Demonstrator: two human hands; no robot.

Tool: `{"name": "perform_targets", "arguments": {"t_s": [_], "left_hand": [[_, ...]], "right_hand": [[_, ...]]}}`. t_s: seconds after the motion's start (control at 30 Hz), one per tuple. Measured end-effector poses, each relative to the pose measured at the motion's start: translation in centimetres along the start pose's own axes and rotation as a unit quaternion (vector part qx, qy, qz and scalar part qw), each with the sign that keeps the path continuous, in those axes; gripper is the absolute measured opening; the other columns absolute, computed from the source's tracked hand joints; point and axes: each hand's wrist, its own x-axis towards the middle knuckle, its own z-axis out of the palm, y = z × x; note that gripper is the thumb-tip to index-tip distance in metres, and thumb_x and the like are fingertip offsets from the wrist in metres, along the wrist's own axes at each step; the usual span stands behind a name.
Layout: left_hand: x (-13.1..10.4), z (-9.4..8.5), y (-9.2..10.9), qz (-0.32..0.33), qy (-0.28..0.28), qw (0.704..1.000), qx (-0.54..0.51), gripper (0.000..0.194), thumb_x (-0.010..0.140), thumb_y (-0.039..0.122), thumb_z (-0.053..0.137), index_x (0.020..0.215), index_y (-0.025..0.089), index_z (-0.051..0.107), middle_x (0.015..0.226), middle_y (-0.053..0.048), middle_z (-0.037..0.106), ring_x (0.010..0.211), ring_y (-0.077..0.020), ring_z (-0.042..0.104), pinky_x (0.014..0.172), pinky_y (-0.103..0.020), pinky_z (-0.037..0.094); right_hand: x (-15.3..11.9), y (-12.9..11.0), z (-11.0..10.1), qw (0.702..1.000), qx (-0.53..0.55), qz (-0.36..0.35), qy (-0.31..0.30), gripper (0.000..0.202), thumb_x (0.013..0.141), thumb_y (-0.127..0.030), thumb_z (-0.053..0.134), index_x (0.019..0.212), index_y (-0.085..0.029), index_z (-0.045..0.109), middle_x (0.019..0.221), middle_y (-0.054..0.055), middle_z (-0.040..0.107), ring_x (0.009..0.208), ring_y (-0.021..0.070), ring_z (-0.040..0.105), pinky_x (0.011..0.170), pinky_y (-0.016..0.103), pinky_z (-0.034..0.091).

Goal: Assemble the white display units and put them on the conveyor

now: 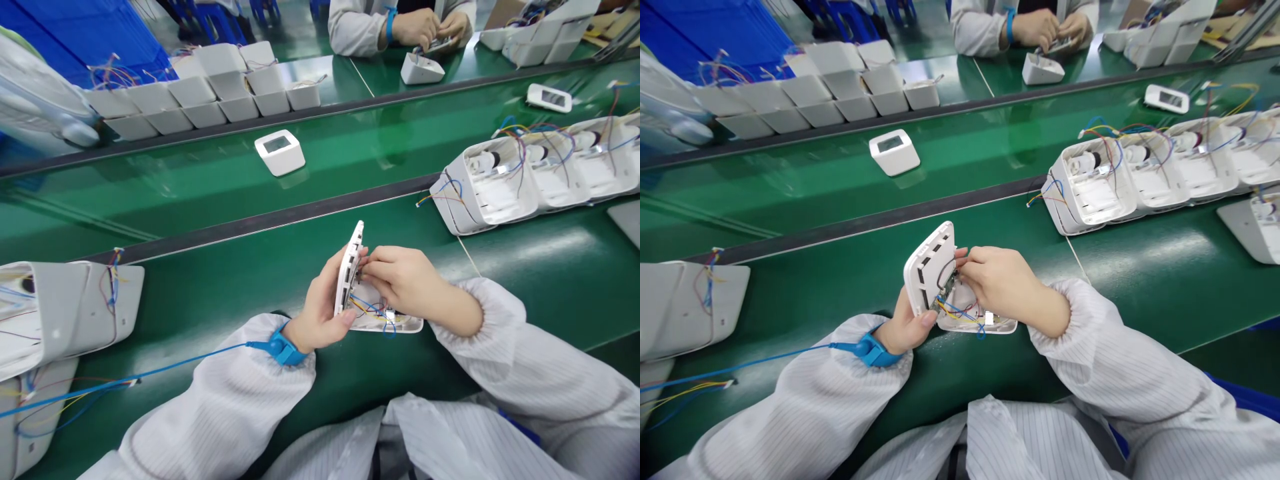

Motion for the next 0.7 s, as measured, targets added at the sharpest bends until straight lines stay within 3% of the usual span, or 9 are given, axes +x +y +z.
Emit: {"name": "perform_targets", "arguments": {"t_s": [0.23, 0.47, 0.6, 0.7], "left_hand": [[0.2, 0.2, 0.3, 0.007, -0.012, 1.0, 0.017, 0.081, 0.085, 0.054, 0.061, 0.153, 0.021, 0.032, 0.155, -0.015, 0.04, 0.141, -0.0376, 0.04, 0.119, -0.054, 0.031], [0.4, 0.4, 0.9, 0.039, -0.024, 0.995, 0.089, 0.081, 0.087, 0.053, 0.059, 0.155, 0.022, 0.027, 0.155, -0.015, 0.04, 0.137, -0.0371, 0.045, 0.114, -0.052, 0.039], [0.3, 0.5, 0.6, 0.03, -0.019, 0.999, 0.015, 0.079, 0.087, 0.052, 0.06, 0.153, 0.022, 0.029, 0.154, -0.016, 0.039, 0.14, -0.0367, 0.041, 0.117, -0.054, 0.034], [0.2, 0.6, 0.3, 0.015, 0.001, 1.0, -0.025, 0.079, 0.084, 0.051, 0.065, 0.15, 0.023, 0.031, 0.152, -0.017, 0.041, 0.141, -0.0361, 0.04, 0.117, -0.055, 0.032]], "right_hand": [[0.0, 0.0, 0.1, 1.0, -0.016, -0.004, -0.004, 0.022, 0.094, -0.018, 0.049, 0.086, -0.018, 0.07, 0.081, 0.004, 0.065, 0.075, 0.0162, 0.057, 0.065, 0.028, 0.039], [0.1, -0.5, 0.5, 0.997, -0.067, 0.025, -0.03, 0.019, 0.092, -0.016, 0.051, 0.086, -0.016, 0.069, 0.079, 0.005, 0.063, 0.069, 0.0152, 0.053, 0.06, 0.028, 0.034], [0.3, -0.7, 0.4, 0.996, -0.056, 0.058, -0.025, 0.022, 0.096, -0.025, 0.052, 0.088, -0.017, 0.071, 0.078, 0.004, 0.062, 0.07, 0.0152, 0.055, 0.062, 0.028, 0.036], [0.5, -0.3, -1.0, 0.997, 0.016, 0.076, -0.012, 0.023, 0.098, -0.031, 0.053, 0.091, -0.019, 0.072, 0.085, 0.005, 0.065, 0.078, 0.0157, 0.06, 0.069, 0.028, 0.042]]}}
